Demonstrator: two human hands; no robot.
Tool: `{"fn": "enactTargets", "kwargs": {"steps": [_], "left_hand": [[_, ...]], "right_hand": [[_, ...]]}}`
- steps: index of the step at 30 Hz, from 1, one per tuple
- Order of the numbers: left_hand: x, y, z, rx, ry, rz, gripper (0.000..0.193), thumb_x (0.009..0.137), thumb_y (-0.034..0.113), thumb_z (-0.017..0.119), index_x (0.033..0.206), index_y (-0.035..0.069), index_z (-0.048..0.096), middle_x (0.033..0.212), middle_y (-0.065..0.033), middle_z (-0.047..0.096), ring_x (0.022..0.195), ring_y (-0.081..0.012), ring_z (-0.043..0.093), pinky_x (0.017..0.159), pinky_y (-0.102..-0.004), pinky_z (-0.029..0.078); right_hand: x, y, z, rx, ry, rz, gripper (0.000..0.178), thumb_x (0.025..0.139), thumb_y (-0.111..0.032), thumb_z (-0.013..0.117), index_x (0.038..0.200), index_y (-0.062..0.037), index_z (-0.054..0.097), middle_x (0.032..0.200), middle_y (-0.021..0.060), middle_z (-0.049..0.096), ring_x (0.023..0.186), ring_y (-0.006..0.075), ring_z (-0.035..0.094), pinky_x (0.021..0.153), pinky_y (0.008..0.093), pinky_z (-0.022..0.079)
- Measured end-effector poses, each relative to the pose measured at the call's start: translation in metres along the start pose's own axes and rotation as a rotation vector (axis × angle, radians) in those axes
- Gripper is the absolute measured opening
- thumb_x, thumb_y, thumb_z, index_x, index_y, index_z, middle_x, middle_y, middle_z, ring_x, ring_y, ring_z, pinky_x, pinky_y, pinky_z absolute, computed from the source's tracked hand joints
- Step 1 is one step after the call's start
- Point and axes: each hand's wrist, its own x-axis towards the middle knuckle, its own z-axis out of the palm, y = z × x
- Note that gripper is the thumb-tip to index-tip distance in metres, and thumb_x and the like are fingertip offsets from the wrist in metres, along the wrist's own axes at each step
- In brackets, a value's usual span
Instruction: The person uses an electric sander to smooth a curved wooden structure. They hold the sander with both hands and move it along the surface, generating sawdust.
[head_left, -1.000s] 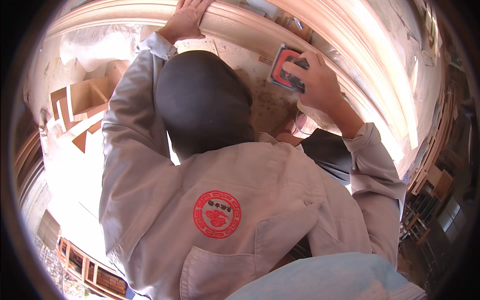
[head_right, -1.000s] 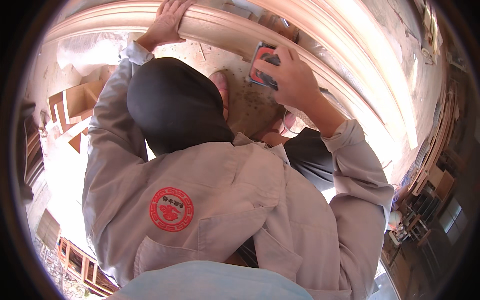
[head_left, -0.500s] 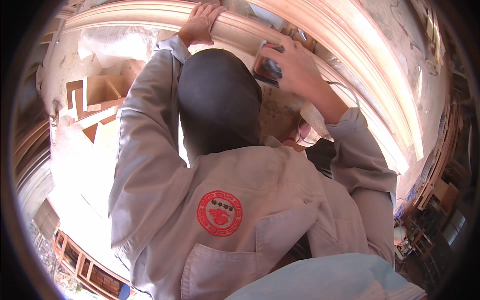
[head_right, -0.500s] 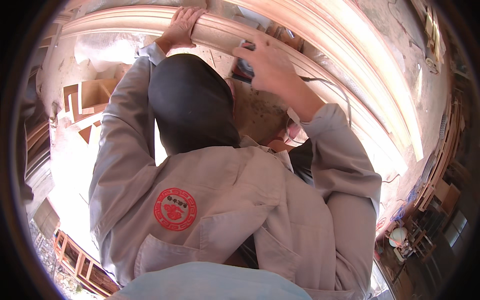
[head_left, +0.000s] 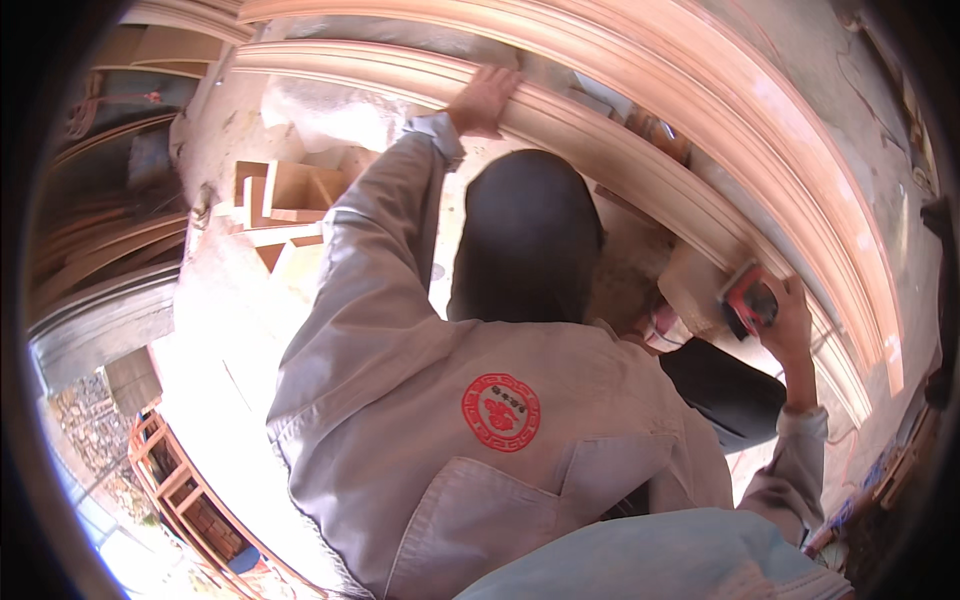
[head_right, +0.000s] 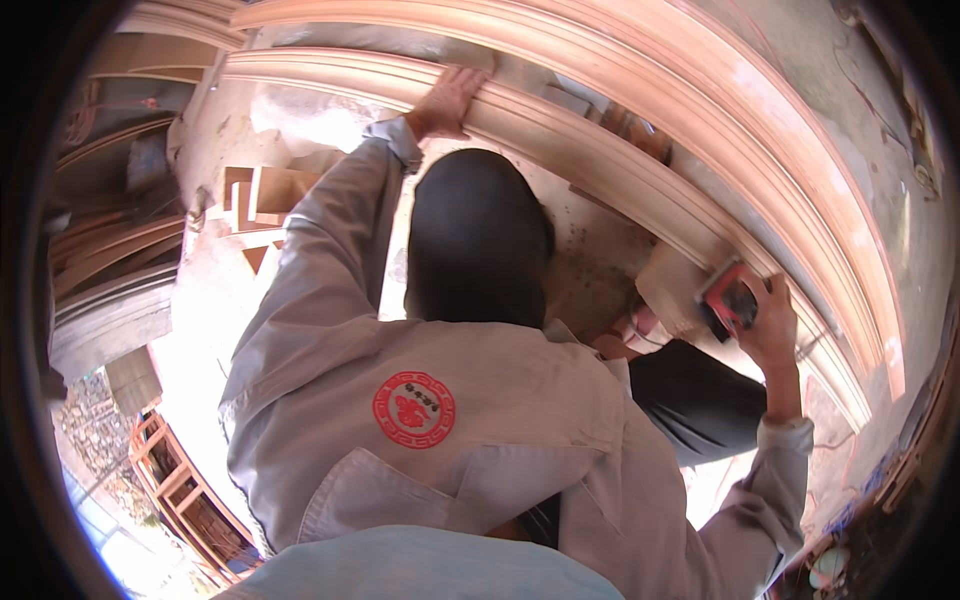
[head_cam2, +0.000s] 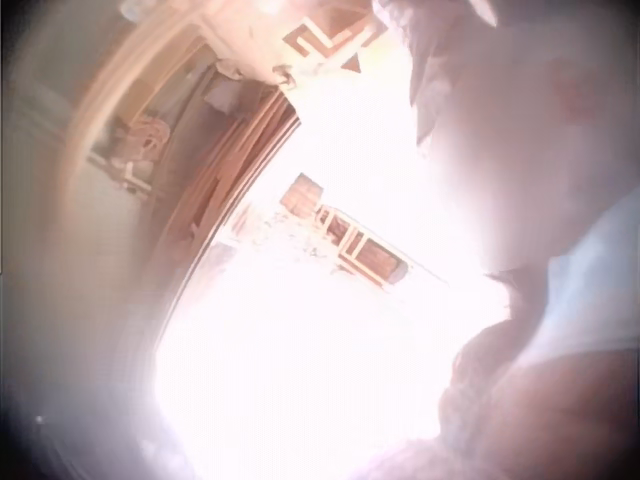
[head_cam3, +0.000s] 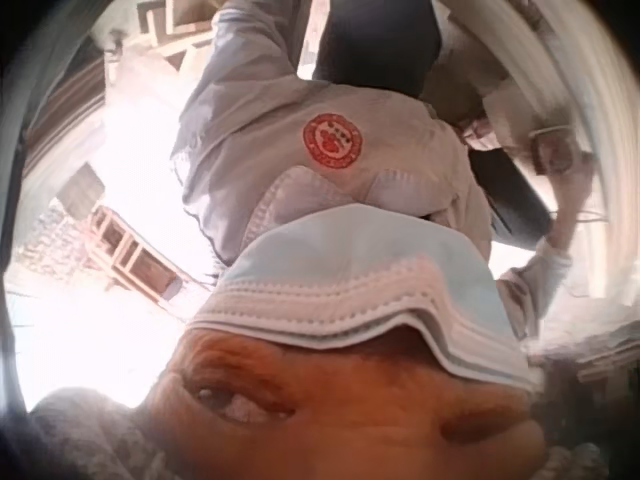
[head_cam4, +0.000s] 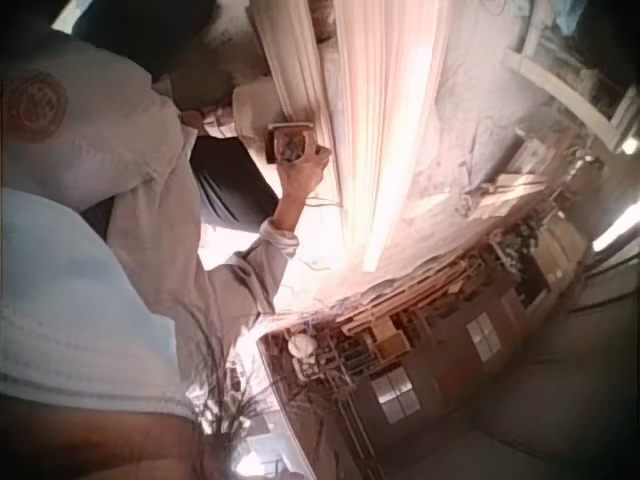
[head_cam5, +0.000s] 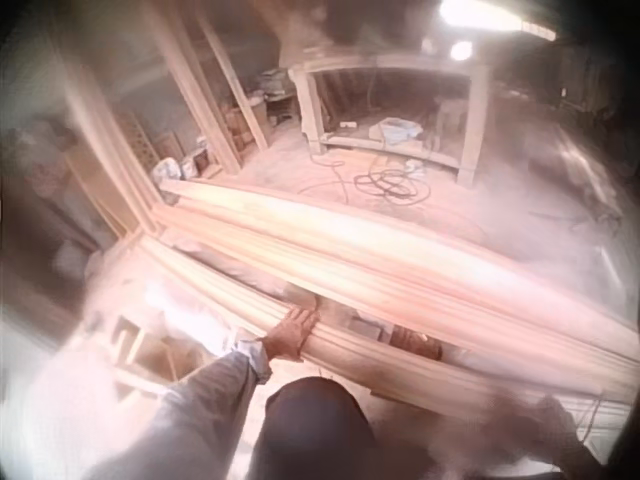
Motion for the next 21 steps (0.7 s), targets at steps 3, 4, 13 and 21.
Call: {"fn": "enactTargets", "kwargs": {"steps": [3,4,13,21], "left_hand": [[0.02,0.034,-0.013,-0.009,-0.025,0.096,0.117,0.05,0.037,0.094,0.146,-0.002,0.04,0.14,-0.0213,0.047,0.133,-0.0392,0.042,0.117,-0.046,0.032],[0.026,0.049,-0.006,-0.037,0.006,0.111,0.119,0.05,0.038,0.094,0.147,-0.002,0.039,0.141,-0.0212,0.047,0.134,-0.0389,0.042,0.117,-0.0463,0.032],[0.078,0.169,-0.036,-0.421,-0.145,0.284,0.106,0.068,0.045,0.09,0.151,0.005,0.039,0.15,-0.0195,0.043,0.141,-0.0427,0.035,0.123,-0.0488,0.025],[0.012,0.005,0.034,-0.222,0.658,-0.197,0.028,0.099,0.031,0.062,0.117,0.01,0.069,0.111,-0.0088,0.07,0.111,-0.0316,0.061,0.108,-0.0483,0.04]], "right_hand": [[-0.028,0.017,-0.004,0.001,0.082,0.142,0.081,0.052,0.004,0.084,0.126,-0.0193,0.062,0.11,0.0108,0.056,0.103,0.0359,0.063,0.084,0.0469,0.056],[-0.029,0.019,-0.011,0.001,0.113,0.115,0.08,0.054,0.003,0.085,0.127,-0.021,0.061,0.111,0.0108,0.055,0.104,0.0363,0.062,0.083,0.0475,0.056],[0.026,0.03,-0.03,0.115,0.128,0.087,0.078,0.061,0.0,0.081,0.132,-0.0256,0.059,0.116,0.0071,0.055,0.107,0.0333,0.063,0.088,0.044,0.056],[0.09,0.01,-0.028,0.142,-0.015,-0.058,0.069,0.059,-0.005,0.081,0.121,-0.027,0.062,0.103,0.0058,0.058,0.096,0.034,0.066,0.082,0.0434,0.055]]}}
